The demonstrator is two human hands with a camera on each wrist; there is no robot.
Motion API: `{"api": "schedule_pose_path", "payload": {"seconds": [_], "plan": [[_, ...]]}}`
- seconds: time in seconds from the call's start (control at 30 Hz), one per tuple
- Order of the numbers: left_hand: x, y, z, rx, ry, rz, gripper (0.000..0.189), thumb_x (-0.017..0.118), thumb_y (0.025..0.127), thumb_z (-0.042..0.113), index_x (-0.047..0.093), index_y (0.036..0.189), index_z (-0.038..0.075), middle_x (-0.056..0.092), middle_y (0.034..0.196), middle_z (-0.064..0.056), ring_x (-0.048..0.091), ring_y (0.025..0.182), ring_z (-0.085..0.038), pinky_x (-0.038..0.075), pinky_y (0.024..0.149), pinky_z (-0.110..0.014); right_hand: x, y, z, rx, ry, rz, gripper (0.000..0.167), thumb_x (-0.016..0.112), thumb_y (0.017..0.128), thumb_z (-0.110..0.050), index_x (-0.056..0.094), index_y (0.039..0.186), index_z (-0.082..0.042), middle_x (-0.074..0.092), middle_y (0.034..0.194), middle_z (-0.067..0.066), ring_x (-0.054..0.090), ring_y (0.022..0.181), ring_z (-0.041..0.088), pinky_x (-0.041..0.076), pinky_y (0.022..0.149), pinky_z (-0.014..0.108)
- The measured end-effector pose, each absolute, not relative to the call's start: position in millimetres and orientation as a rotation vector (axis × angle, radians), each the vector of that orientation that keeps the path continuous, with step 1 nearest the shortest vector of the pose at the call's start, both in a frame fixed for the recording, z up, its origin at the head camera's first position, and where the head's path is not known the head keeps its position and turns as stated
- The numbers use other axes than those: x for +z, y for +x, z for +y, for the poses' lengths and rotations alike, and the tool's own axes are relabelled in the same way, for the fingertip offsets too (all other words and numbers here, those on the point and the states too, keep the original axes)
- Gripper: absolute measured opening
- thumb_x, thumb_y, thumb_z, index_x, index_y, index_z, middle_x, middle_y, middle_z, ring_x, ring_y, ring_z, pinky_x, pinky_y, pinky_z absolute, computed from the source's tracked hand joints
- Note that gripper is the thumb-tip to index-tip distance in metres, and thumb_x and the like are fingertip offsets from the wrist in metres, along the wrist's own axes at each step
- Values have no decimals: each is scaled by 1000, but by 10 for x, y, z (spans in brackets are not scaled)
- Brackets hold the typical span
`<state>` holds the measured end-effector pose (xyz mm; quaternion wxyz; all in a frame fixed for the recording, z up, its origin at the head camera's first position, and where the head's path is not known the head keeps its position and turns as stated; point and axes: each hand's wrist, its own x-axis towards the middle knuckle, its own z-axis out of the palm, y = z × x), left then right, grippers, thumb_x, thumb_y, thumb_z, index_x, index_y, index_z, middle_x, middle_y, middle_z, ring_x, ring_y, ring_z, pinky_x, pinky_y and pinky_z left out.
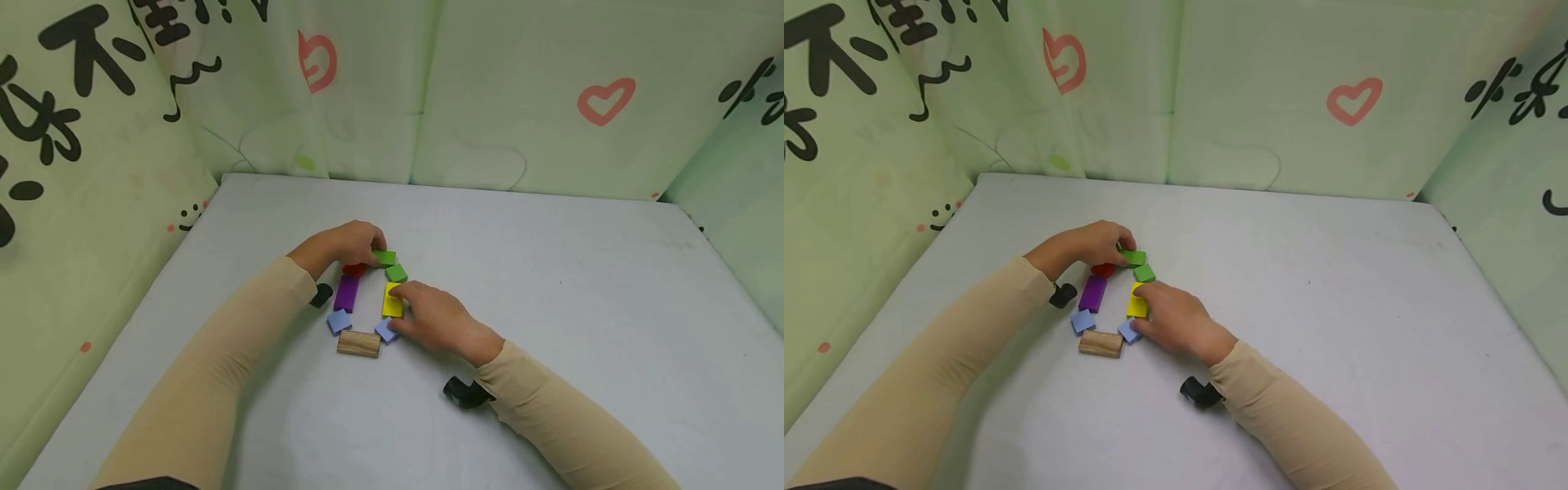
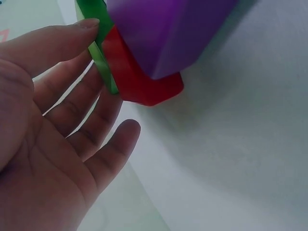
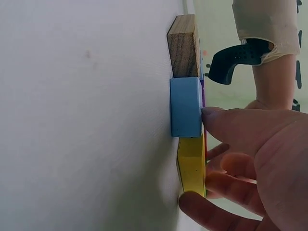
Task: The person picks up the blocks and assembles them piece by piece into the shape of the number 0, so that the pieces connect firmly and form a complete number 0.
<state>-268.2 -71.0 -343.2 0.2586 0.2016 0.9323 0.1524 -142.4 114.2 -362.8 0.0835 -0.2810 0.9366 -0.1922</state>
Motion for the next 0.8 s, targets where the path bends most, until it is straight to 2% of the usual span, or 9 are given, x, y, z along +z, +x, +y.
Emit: {"api": "schedule_pose_path", "payload": {"seconds": [0.33, 0.6, 0.8], "plan": [[-3384, -2584, -742, 388, 600, 2585, 51, 66, 97, 28, 54, 143, 11, 50, 146, -10, 44, 135, -27, 37, 111, -43, -3588, -1349, 1169, -639, -877, 2878, 53, 74, 90, -31, 59, 132, -2, 55, 135, 15, 59, 118, 29, 52, 95, 44], [-3250, -2364, -917, 496, 608, 2621, 53, 67, 97, 28, 52, 144, 9, 47, 148, -12, 39, 139, -30, 32, 114, -48, -3484, -1300, 1198, -613, -847, 2879, 55, 75, 90, -33, 58, 133, -3, 57, 135, 15, 58, 120, 31, 52, 94, 46], [-3236, -2175, -1001, 549, 624, 2687, 58, 71, 94, 33, 52, 143, 7, 48, 148, -13, 39, 139, -30, 35, 112, -49, -3428, -1284, 1238, -577, -872, 2954, 58, 76, 89, -36, 59, 131, -1, 61, 130, 16, 59, 116, 35, 51, 95, 48]]}}
